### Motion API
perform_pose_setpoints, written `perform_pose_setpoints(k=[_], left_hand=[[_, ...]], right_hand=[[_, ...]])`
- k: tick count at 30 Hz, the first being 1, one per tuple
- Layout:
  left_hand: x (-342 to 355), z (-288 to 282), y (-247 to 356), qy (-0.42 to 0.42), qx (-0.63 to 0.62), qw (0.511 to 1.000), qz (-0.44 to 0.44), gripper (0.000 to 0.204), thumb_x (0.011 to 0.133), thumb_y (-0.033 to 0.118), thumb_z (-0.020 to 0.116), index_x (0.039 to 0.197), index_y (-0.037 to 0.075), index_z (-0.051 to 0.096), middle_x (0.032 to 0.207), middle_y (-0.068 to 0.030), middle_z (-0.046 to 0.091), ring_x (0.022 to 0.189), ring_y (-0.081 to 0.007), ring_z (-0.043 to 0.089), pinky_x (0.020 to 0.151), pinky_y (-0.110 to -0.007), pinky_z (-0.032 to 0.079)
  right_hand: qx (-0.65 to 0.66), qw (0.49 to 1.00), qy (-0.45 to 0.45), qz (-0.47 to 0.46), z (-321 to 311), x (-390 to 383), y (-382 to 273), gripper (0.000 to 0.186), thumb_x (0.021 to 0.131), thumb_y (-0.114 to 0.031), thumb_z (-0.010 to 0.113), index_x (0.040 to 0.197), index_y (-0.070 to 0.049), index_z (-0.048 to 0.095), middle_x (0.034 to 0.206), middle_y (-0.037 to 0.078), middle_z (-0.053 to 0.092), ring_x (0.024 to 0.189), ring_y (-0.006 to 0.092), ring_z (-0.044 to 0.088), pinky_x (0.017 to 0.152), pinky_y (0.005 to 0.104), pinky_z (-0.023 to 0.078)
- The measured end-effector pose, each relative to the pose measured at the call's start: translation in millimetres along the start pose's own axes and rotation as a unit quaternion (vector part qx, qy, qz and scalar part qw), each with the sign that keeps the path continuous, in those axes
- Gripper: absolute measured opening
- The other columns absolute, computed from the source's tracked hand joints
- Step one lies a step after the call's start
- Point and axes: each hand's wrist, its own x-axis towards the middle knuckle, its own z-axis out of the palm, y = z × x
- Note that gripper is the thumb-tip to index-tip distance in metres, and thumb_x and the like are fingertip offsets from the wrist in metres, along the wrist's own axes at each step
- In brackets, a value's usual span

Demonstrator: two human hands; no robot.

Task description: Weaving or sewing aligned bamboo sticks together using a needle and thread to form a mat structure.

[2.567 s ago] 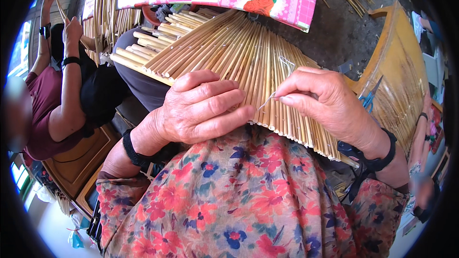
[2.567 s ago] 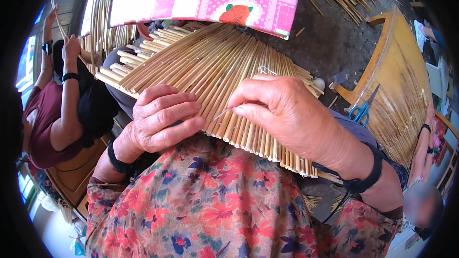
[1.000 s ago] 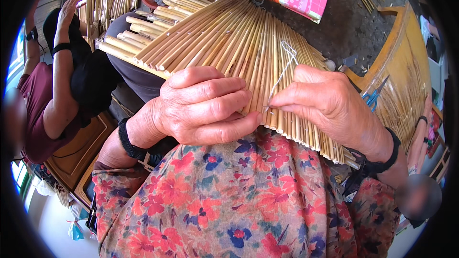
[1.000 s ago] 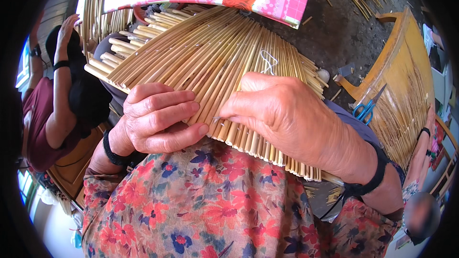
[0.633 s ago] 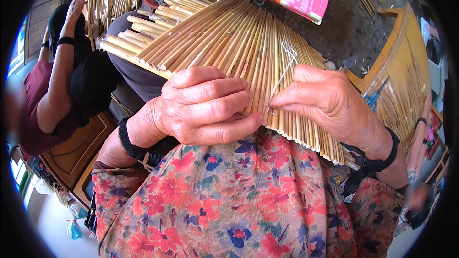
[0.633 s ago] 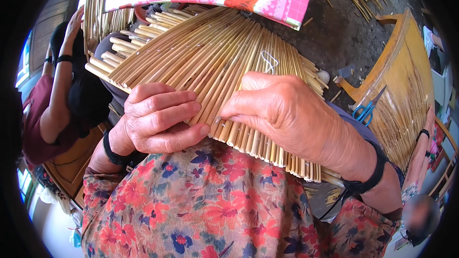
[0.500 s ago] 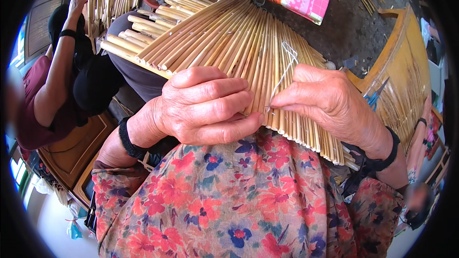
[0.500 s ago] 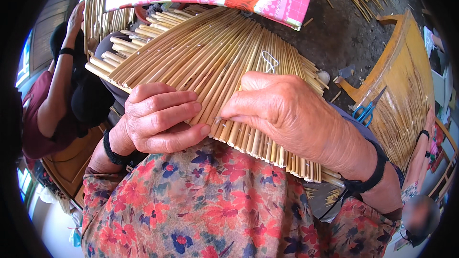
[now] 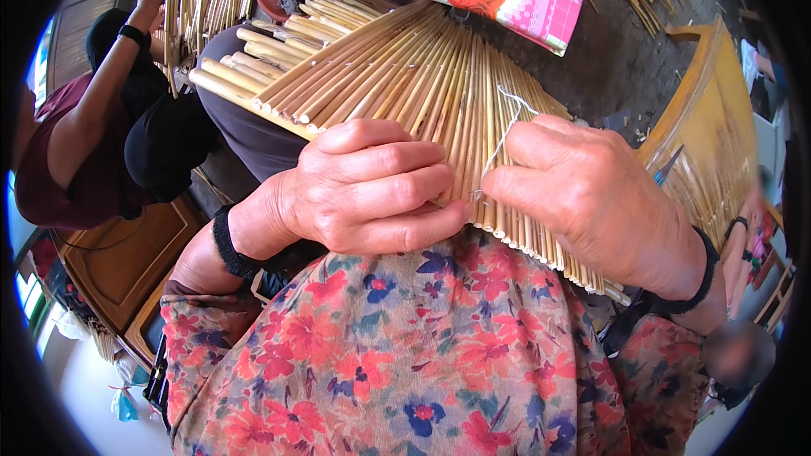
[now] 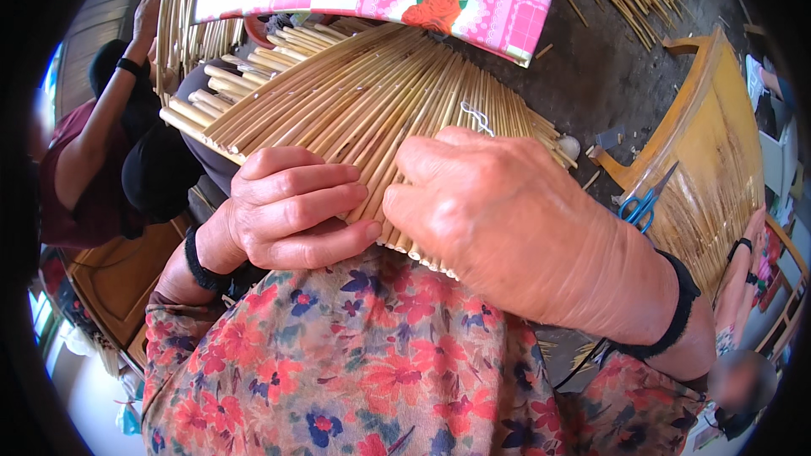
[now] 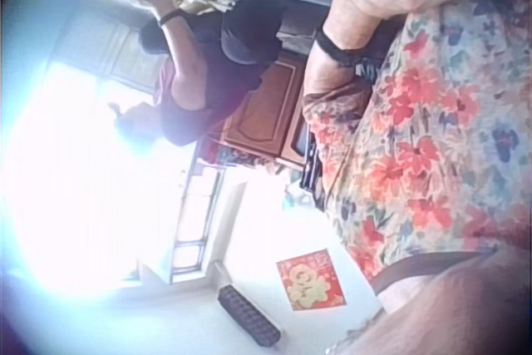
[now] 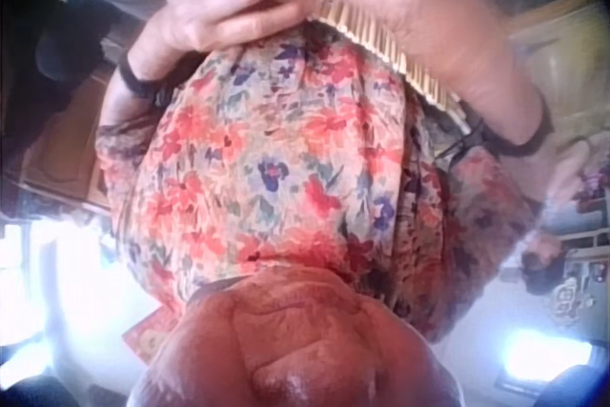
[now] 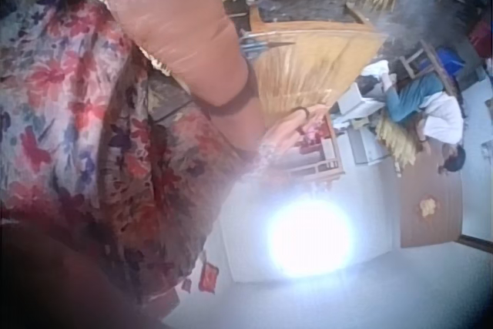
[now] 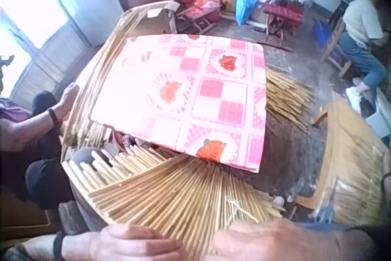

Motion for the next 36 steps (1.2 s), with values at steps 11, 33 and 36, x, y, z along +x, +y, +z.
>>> perform_pose_setpoints(k=[11,33,36], left_hand=[[12.5,14.0,-24.3,0.040,-0.033,0.998,0.031,0.019,0.077,0.013,0.063,0.095,0.009,0.066,0.089,-0.0044,0.061,0.080,-0.0175,0.061,0.070,-0.030,0.047],[29.1,28.4,-80.9,0.046,-0.096,0.993,0.055,0.024,0.076,0.011,0.065,0.100,0.007,0.063,0.088,-0.0067,0.061,0.085,-0.0259,0.059,0.077,-0.037,0.046],[28.9,22.3,-80.0,0.030,-0.108,0.993,0.049,0.031,0.077,0.013,0.065,0.107,0.007,0.059,0.091,-0.0079,0.060,0.089,-0.0264,0.058,0.081,-0.039,0.045]], right_hand=[[-0.103,0.991,-0.066,-0.046,-19.4,10.3,18.6,0.003,0.075,-0.008,0.056,0.077,-0.007,0.055,0.076,0.008,0.050,0.073,0.0250,0.058,0.060,0.0349,0.049],[-0.073,0.995,-0.037,0.057,-40.5,11.9,52.7,0.015,0.082,-0.003,0.063,0.097,-0.003,0.066,0.081,0.011,0.064,0.071,0.0223,0.063,0.064,0.0292,0.049],[-0.110,0.994,-0.017,0.022,-41.5,13.5,50.9,0.017,0.082,-0.002,0.062,0.097,-0.005,0.066,0.077,0.010,0.063,0.068,0.0224,0.063,0.061,0.0297,0.049]])
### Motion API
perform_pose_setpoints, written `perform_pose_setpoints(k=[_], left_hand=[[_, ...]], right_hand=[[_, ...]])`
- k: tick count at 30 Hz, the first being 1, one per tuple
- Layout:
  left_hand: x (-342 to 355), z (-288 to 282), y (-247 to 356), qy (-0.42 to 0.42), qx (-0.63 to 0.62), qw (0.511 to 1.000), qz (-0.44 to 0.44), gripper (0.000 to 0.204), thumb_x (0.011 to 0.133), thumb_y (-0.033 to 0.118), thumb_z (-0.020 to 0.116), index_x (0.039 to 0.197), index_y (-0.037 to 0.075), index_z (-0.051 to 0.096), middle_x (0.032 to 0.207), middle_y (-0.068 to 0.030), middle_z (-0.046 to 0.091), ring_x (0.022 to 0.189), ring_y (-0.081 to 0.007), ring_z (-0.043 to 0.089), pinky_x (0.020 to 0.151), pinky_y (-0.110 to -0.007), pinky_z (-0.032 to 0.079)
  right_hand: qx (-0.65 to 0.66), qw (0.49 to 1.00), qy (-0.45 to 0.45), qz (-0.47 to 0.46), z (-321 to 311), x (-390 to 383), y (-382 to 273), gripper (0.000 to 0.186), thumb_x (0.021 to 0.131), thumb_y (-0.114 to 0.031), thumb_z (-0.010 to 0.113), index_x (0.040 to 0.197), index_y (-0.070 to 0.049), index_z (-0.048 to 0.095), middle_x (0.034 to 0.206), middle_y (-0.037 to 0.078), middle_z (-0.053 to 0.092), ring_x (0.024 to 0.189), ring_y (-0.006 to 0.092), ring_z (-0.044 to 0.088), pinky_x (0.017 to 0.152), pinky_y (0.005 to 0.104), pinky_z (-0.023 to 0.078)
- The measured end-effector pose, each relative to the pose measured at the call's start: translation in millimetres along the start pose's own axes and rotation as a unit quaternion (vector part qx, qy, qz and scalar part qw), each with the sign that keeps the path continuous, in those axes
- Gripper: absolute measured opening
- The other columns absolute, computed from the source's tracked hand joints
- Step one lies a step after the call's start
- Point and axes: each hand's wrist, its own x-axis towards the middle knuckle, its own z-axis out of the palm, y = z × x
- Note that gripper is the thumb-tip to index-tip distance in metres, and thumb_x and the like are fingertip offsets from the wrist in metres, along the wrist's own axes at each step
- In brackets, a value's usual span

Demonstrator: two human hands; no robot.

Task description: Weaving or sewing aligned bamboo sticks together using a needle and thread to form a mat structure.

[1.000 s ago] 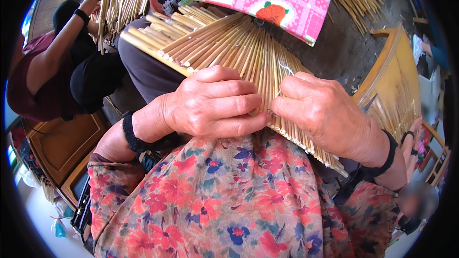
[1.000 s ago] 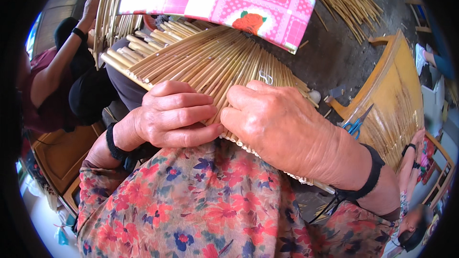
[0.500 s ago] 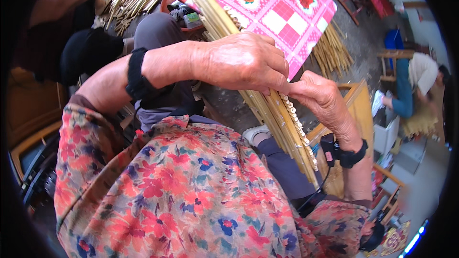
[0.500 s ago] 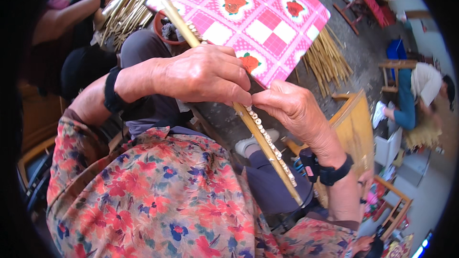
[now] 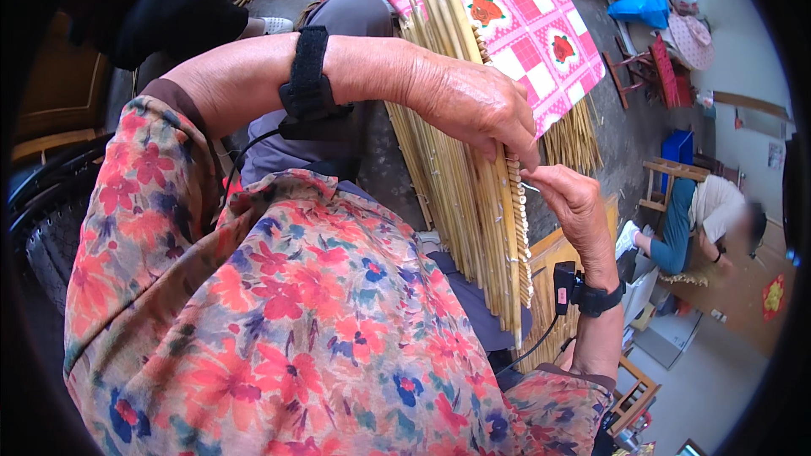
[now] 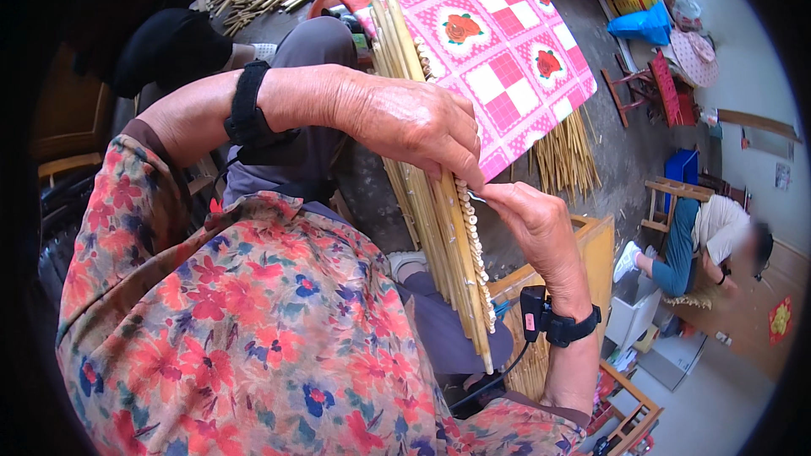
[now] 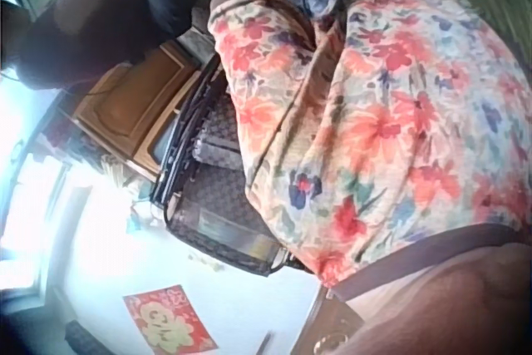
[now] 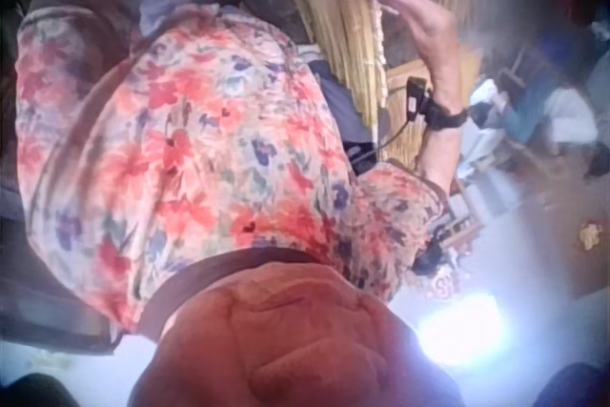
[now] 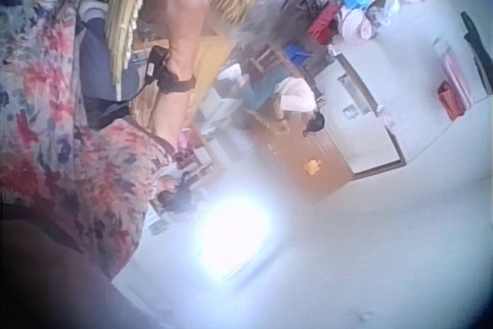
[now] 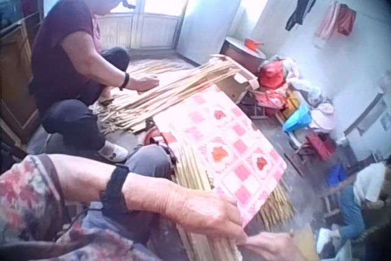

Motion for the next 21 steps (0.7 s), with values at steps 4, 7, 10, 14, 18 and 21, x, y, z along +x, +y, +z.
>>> perform_pose_setpoints(k=[4,7,10,14,18,21], left_hand=[[-7.9,-6.3,-2.2,-0.023,0.087,0.996,0.014,0.036,0.078,0.016,0.065,0.113,0.010,0.056,0.093,-0.0075,0.061,0.093,-0.0264,0.058,0.093,-0.043,0.040],[-18.9,-8.2,4.6,0.048,0.152,0.987,-0.027,0.033,0.078,0.018,0.065,0.109,0.010,0.057,0.094,-0.0063,0.061,0.096,-0.0247,0.058,0.098,-0.047,0.035],[-15.4,-14.6,8.4,-0.004,0.140,0.989,-0.055,0.030,0.078,0.020,0.065,0.105,0.010,0.058,0.093,-0.0051,0.061,0.095,-0.0233,0.059,0.097,-0.049,0.034],[-13.7,-17.4,10.0,-0.009,0.122,0.990,-0.067,0.028,0.077,0.020,0.066,0.102,0.010,0.059,0.089,-0.0046,0.062,0.092,-0.0231,0.060,0.095,-0.045,0.036],[-13.0,-19.0,11.6,0.000,0.101,0.993,-0.055,0.027,0.076,0.019,0.067,0.101,0.009,0.060,0.085,-0.0050,0.061,0.088,-0.0236,0.060,0.092,-0.042,0.037],[-12.5,-18.3,13.6,0.010,0.095,0.994,-0.044,0.026,0.076,0.018,0.067,0.099,0.008,0.060,0.084,-0.0050,0.061,0.087,-0.0234,0.060,0.092,-0.041,0.038]], right_hand=[[-0.089,0.995,-0.041,-0.029,-10.9,9.3,-7.1,0.020,0.079,-0.001,0.064,0.098,-0.008,0.066,0.072,0.009,0.061,0.064,0.0225,0.062,0.057,0.0303,0.048],[-0.093,0.993,-0.060,-0.029,-15.8,11.7,-6.1,0.023,0.079,0.001,0.064,0.100,-0.007,0.066,0.071,0.009,0.059,0.062,0.0204,0.058,0.056,0.0294,0.045],[-0.080,0.994,-0.071,-0.017,-21.0,11.4,-15.1,0.026,0.077,0.004,0.063,0.100,-0.007,0.066,0.070,0.009,0.056,0.061,0.0207,0.056,0.055,0.0300,0.044],[-0.097,0.992,-0.073,-0.026,-24.6,10.7,-19.8,0.032,0.072,0.009,0.061,0.100,-0.007,0.064,0.067,0.009,0.050,0.061,0.0231,0.055,0.055,0.0319,0.044],[-0.125,0.987,-0.075,-0.062,-26.5,10.6,-24.0,0.034,0.071,0.010,0.060,0.100,-0.007,0.063,0.065,0.008,0.047,0.059,0.0225,0.053,0.053,0.0326,0.043],[-0.132,0.984,-0.081,-0.086,-28.9,14.2,-23.8,0.034,0.070,0.010,0.061,0.100,-0.007,0.063,0.063,0.008,0.045,0.057,0.0226,0.051,0.051,0.0337,0.041]])
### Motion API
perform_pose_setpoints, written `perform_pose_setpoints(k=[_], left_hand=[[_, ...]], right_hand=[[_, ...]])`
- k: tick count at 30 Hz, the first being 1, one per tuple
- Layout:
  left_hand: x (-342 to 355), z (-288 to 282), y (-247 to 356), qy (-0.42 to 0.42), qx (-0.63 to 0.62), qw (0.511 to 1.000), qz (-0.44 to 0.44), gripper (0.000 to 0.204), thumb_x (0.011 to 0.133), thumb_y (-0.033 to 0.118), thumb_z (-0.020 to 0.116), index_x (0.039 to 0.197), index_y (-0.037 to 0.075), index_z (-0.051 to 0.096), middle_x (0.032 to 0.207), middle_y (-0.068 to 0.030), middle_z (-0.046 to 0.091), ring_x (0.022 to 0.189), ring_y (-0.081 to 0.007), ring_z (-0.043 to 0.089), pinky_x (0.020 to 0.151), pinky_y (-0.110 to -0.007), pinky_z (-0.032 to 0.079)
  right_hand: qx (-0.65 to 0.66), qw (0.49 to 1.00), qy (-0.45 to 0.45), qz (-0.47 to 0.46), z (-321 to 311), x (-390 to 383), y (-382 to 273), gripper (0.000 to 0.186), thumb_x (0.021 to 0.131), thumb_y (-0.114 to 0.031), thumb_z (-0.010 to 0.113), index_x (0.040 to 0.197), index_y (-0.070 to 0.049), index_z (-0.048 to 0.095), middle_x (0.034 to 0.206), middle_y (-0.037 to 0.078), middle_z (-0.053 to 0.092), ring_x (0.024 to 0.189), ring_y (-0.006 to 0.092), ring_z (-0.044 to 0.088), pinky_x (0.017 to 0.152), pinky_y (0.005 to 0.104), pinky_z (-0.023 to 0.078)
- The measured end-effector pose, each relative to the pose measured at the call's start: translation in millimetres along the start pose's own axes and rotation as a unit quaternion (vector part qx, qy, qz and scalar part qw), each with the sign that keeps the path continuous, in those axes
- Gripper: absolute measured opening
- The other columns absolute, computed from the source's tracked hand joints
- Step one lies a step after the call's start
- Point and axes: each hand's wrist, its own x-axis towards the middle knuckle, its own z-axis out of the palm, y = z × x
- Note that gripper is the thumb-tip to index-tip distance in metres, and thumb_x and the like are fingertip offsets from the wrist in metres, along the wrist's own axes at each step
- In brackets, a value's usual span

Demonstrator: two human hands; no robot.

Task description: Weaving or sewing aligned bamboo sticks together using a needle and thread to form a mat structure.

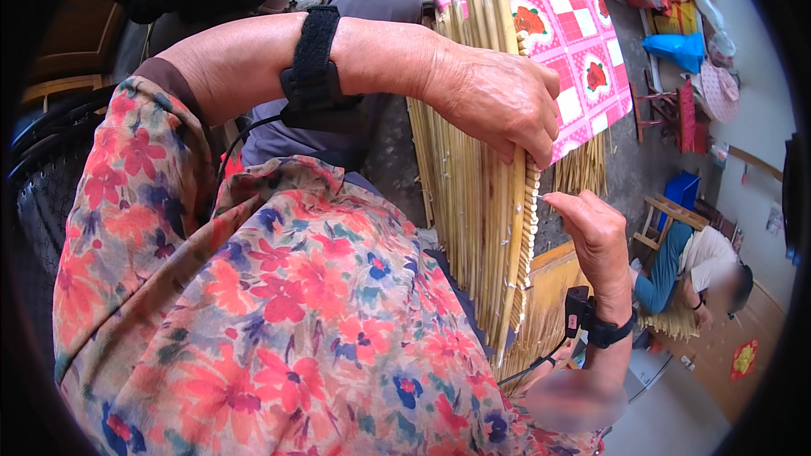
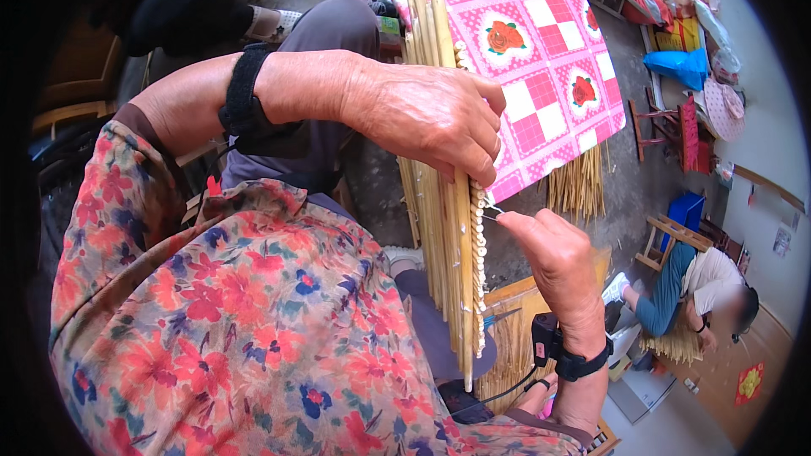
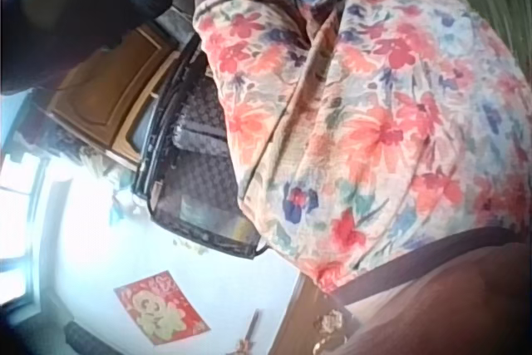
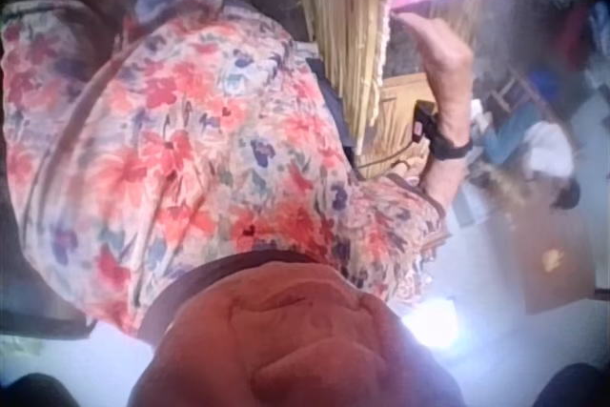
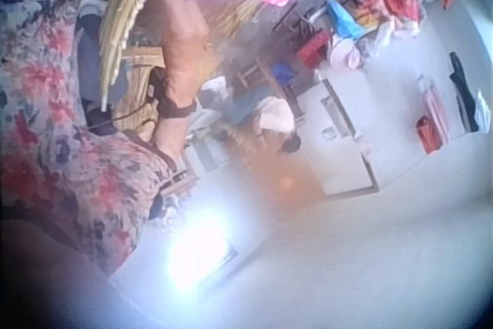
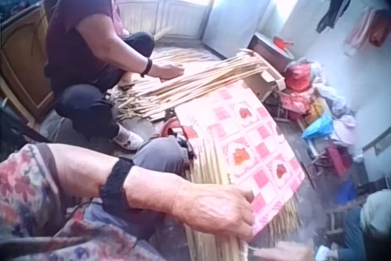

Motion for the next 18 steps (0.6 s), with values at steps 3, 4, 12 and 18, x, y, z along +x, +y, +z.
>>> perform_pose_setpoints(k=[3,4,12,18], left_hand=[[-1.1,0.9,2.0,0.004,0.003,1.000,-0.001,0.026,0.075,0.018,0.068,0.098,0.008,0.061,0.083,-0.0048,0.062,0.087,-0.0230,0.060,0.091,-0.041,0.038],[-1.9,0.8,2.5,0.003,0.013,1.000,-0.003,0.026,0.075,0.018,0.069,0.097,0.008,0.061,0.083,-0.0046,0.062,0.087,-0.0229,0.060,0.091,-0.041,0.038],[-1.0,5.5,2.7,0.014,0.012,1.000,0.008,0.026,0.074,0.018,0.070,0.097,0.009,0.062,0.082,-0.0044,0.062,0.086,-0.0219,0.060,0.090,-0.041,0.038],[-1.3,4.0,2.5,0.019,0.026,0.999,0.005,0.029,0.070,0.017,0.073,0.097,0.009,0.064,0.083,-0.0049,0.065,0.085,-0.0214,0.062,0.088,-0.040,0.039]], right_hand=[[-0.005,1.000,-0.016,-0.013,-0.1,4.5,-2.8,0.034,0.070,0.009,0.060,0.099,-0.007,0.064,0.062,0.008,0.042,0.055,0.0228,0.049,0.050,0.0344,0.040],[-0.004,1.000,-0.018,-0.014,-0.4,5.1,-4.1,0.034,0.070,0.009,0.060,0.099,-0.007,0.064,0.062,0.008,0.042,0.055,0.0228,0.049,0.050,0.0344,0.040],[0.008,1.000,-0.020,-0.014,5.0,7.1,-5.4,0.034,0.068,0.009,0.060,0.097,-0.007,0.064,0.062,0.008,0.040,0.054,0.0230,0.049,0.048,0.0342,0.039],[0.008,1.000,-0.014,-0.007,6.6,8.0,-4.3,0.035,0.067,0.010,0.060,0.097,-0.007,0.065,0.062,0.008,0.039,0.054,0.0227,0.048,0.048,0.0337,0.038]])
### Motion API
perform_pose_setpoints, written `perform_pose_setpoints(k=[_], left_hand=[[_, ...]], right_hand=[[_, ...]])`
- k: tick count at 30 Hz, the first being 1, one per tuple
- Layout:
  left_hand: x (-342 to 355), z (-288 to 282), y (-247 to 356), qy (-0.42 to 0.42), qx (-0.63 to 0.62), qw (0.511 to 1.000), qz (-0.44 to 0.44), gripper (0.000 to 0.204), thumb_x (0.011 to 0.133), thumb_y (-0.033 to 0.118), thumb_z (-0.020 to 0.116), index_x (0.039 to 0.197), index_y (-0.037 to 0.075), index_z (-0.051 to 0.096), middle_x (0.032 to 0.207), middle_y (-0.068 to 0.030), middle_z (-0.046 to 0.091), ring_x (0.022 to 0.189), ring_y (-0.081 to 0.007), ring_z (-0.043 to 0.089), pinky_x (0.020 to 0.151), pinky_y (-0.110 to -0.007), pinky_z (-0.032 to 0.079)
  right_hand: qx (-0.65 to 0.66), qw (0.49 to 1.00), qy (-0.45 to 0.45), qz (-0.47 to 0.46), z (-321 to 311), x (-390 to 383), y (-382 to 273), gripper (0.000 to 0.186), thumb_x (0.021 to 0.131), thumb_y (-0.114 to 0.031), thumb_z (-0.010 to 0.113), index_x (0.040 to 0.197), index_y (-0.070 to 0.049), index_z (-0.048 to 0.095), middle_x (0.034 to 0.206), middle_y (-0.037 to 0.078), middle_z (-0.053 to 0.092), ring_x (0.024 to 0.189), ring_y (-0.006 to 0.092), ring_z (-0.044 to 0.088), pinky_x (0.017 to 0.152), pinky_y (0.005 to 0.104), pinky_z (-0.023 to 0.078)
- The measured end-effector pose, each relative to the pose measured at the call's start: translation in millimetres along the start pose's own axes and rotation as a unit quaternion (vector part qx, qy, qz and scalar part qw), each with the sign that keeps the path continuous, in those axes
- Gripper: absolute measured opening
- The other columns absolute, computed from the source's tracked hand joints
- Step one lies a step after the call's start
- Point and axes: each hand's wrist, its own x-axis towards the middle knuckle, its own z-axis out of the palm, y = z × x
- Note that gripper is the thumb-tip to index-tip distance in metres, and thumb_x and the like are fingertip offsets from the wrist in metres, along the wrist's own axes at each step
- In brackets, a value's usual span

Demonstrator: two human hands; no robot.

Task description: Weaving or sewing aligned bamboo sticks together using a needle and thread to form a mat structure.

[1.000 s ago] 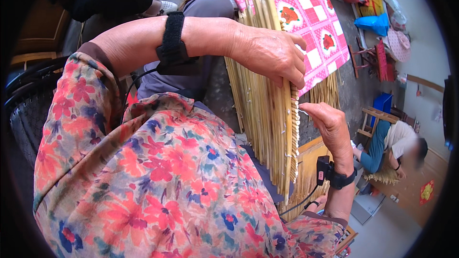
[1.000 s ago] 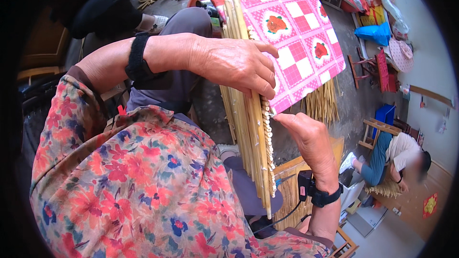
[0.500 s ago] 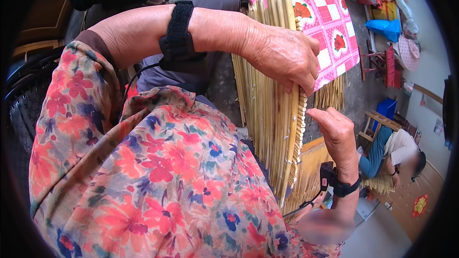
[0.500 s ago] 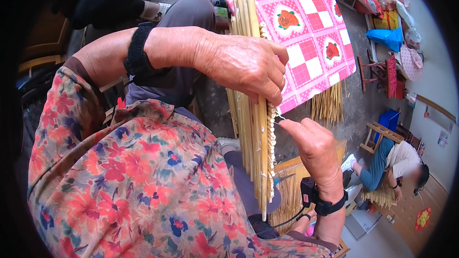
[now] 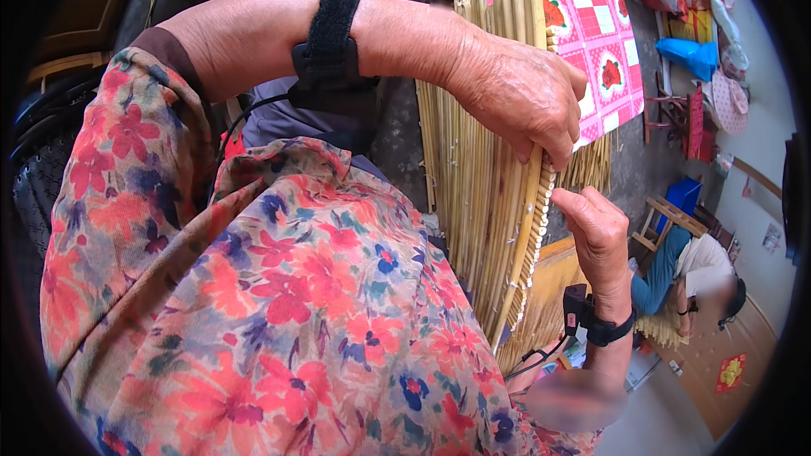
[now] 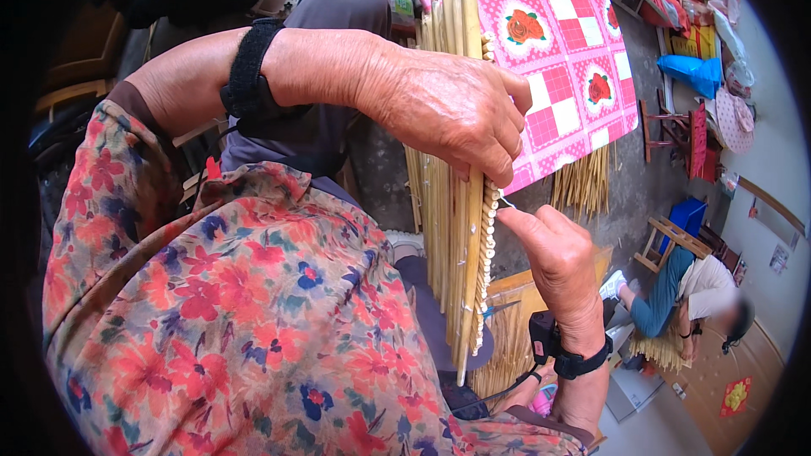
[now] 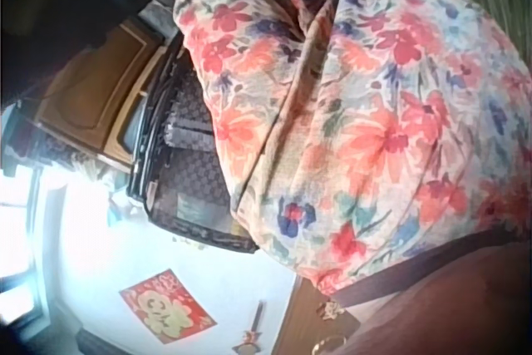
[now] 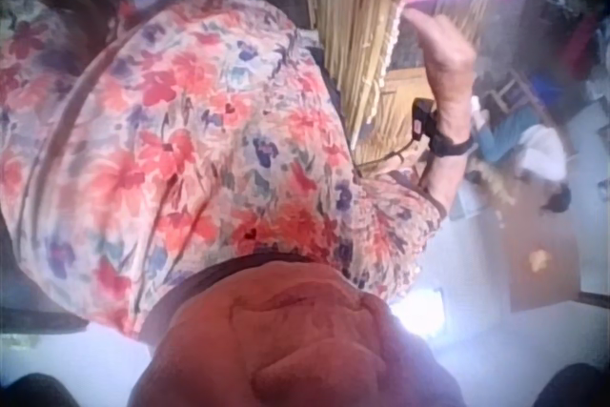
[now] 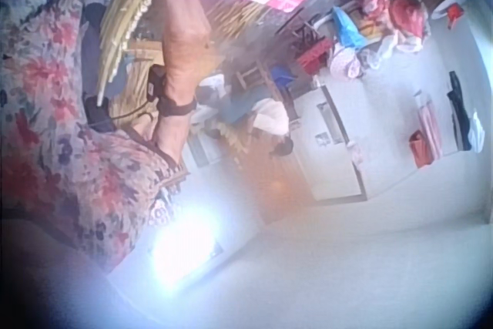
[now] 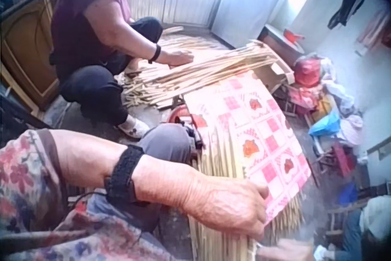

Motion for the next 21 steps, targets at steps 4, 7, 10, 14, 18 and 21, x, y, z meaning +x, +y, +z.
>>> perform_pose_setpoints(k=[4,7,10,14,18,21], left_hand=[[0.4,1.5,0.1,0.005,-0.003,1.000,-0.003,0.031,0.068,0.016,0.075,0.096,0.008,0.065,0.082,-0.0054,0.066,0.085,-0.0214,0.062,0.087,-0.040,0.040],[1.5,0.2,-1.1,-0.013,-0.007,1.000,-0.007,0.030,0.068,0.016,0.075,0.095,0.008,0.065,0.083,-0.0051,0.066,0.086,-0.0217,0.062,0.088,-0.040,0.039],[1.4,-1.3,-2.2,-0.008,-0.013,1.000,-0.005,0.029,0.068,0.016,0.075,0.094,0.008,0.064,0.083,-0.0050,0.066,0.086,-0.0224,0.062,0.089,-0.041,0.039],[4.2,-1.0,-4.7,-0.001,-0.012,1.000,-0.002,0.028,0.069,0.015,0.074,0.094,0.008,0.064,0.084,-0.0052,0.066,0.087,-0.0228,0.062,0.089,-0.041,0.039],[10.2,-4.3,-12.5,-0.021,-0.015,1.000,-0.018,0.026,0.070,0.017,0.073,0.094,0.008,0.065,0.084,-0.0058,0.066,0.088,-0.0232,0.062,0.088,-0.040,0.039],[19.4,-0.4,-17.3,-0.019,-0.016,0.999,-0.030,0.026,0.071,0.018,0.072,0.094,0.008,0.065,0.084,-0.0061,0.066,0.087,-0.0236,0.062,0.087,-0.039,0.039]], right_hand=[[0.022,1.000,0.000,0.006,2.9,0.3,1.0,0.035,0.067,0.010,0.060,0.098,-0.006,0.065,0.062,0.008,0.039,0.054,0.0224,0.048,0.048,0.0331,0.038],[0.038,0.999,0.007,0.006,4.7,-0.1,3.3,0.035,0.067,0.011,0.060,0.097,-0.006,0.065,0.062,0.008,0.040,0.054,0.0222,0.048,0.048,0.0325,0.038],[0.038,0.999,-0.003,0.012,5.1,3.1,3.5,0.031,0.068,0.011,0.060,0.096,-0.004,0.064,0.062,0.008,0.040,0.054,0.0225,0.047,0.049,0.0327,0.039],[0.074,0.997,0.001,0.022,8.1,9.0,3.8,0.025,0.071,0.010,0.061,0.093,-0.003,0.063,0.065,0.009,0.045,0.057,0.0218,0.050,0.051,0.0310,0.041],[0.102,0.994,0.003,0.027,5.9,10.2,13.1,0.021,0.074,0.008,0.062,0.093,-0.002,0.062,0.068,0.009,0.050,0.059,0.0201,0.052,0.053,0.0282,0.042],[0.123,0.988,-0.008,0.095,-1.6,4.9,24.6,0.018,0.077,0.007,0.062,0.093,-0.002,0.062,0.068,0.008,0.051,0.059,0.0184,0.052,0.054,0.0269,0.042]])
